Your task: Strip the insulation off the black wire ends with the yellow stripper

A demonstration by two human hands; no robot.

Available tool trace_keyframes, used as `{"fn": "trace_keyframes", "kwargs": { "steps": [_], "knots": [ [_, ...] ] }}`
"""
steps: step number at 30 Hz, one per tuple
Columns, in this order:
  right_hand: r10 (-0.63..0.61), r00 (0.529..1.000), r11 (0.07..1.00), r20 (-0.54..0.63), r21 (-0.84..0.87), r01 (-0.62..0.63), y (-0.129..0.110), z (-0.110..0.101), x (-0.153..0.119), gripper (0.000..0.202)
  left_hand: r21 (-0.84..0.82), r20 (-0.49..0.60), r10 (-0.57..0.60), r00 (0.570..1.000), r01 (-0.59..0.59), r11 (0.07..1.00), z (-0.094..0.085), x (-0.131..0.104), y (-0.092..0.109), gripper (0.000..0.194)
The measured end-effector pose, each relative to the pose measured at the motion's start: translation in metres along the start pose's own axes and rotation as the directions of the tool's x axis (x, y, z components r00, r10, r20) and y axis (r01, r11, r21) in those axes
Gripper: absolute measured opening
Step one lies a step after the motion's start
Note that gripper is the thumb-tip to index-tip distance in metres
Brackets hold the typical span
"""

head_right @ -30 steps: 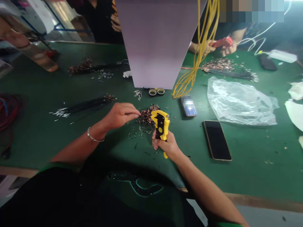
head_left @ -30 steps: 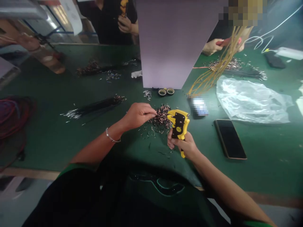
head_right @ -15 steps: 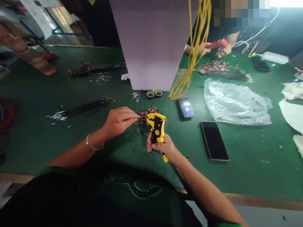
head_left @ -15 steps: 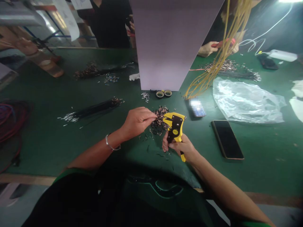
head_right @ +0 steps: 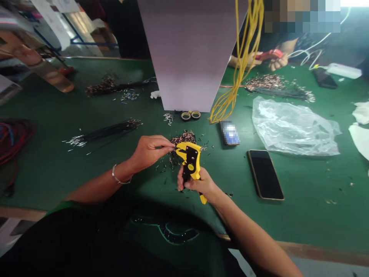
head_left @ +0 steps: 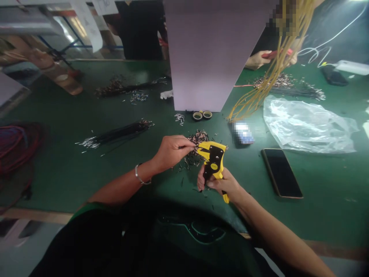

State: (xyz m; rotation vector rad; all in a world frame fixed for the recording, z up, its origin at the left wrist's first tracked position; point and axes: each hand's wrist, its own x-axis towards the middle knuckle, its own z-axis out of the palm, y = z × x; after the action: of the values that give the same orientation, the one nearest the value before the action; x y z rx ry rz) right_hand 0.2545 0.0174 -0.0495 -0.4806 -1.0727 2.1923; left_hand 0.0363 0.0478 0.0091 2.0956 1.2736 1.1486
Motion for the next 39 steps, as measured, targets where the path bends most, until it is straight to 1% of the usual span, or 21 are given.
{"fn": "trace_keyframes", "kwargs": {
  "steps": [5, 8, 11, 17, 24, 26, 28, 32, 39],
  "knots": [
    [-0.009, 1.0, 1.0, 0.01, -0.001, 0.009, 0.002, -0.001, 0.0, 0.034, -0.052, -0.036, -0.056, 0.998, 0.054, 0.997, 0.001, 0.0, 0.0, 0.009],
    [-0.02, 1.0, 1.0, 0.006, 0.015, 0.02, 0.002, -0.001, 0.001, 0.033, -0.086, -0.022, -0.097, 0.995, 0.095, 0.992, 0.003, -0.001, 0.0, 0.008],
    [0.007, 1.0, 0.999, 0.018, 0.039, -0.007, 0.001, 0.0, 0.0, 0.034, -0.102, -0.025, -0.127, 0.992, 0.124, 0.987, 0.006, -0.002, 0.001, 0.006],
    [0.044, 0.999, 0.998, 0.03, 0.032, -0.045, -0.003, 0.003, -0.002, 0.036, -0.118, -0.084, -0.177, 0.981, 0.167, 0.979, 0.009, -0.003, 0.001, 0.004],
    [0.063, 0.998, 0.994, 0.03, 0.089, -0.065, -0.009, 0.007, -0.003, 0.035, -0.148, -0.076, -0.25, 0.965, 0.237, 0.96, 0.014, -0.006, 0.0, 0.003],
    [0.079, 0.996, 0.992, 0.038, 0.098, -0.082, -0.011, 0.009, -0.003, 0.035, -0.109, -0.103, -0.221, 0.97, 0.21, 0.972, 0.016, -0.008, 0.001, 0.004],
    [0.085, 0.995, 0.991, 0.046, 0.103, -0.09, -0.013, 0.01, -0.003, 0.035, -0.06, -0.123, -0.157, 0.98, 0.15, 0.987, 0.018, -0.01, 0.003, 0.006],
    [0.079, 0.995, 0.99, 0.062, 0.113, -0.085, -0.011, 0.01, -0.003, 0.035, -0.018, -0.124, -0.065, 0.99, 0.063, 0.998, 0.02, -0.012, 0.007, 0.011],
    [0.033, 0.998, 0.995, 0.056, 0.092, -0.038, -0.005, 0.008, -0.003, 0.033, -0.015, -0.108, -0.026, 0.994, 0.025, 1.0, 0.017, -0.011, 0.007, 0.013]
  ]
}}
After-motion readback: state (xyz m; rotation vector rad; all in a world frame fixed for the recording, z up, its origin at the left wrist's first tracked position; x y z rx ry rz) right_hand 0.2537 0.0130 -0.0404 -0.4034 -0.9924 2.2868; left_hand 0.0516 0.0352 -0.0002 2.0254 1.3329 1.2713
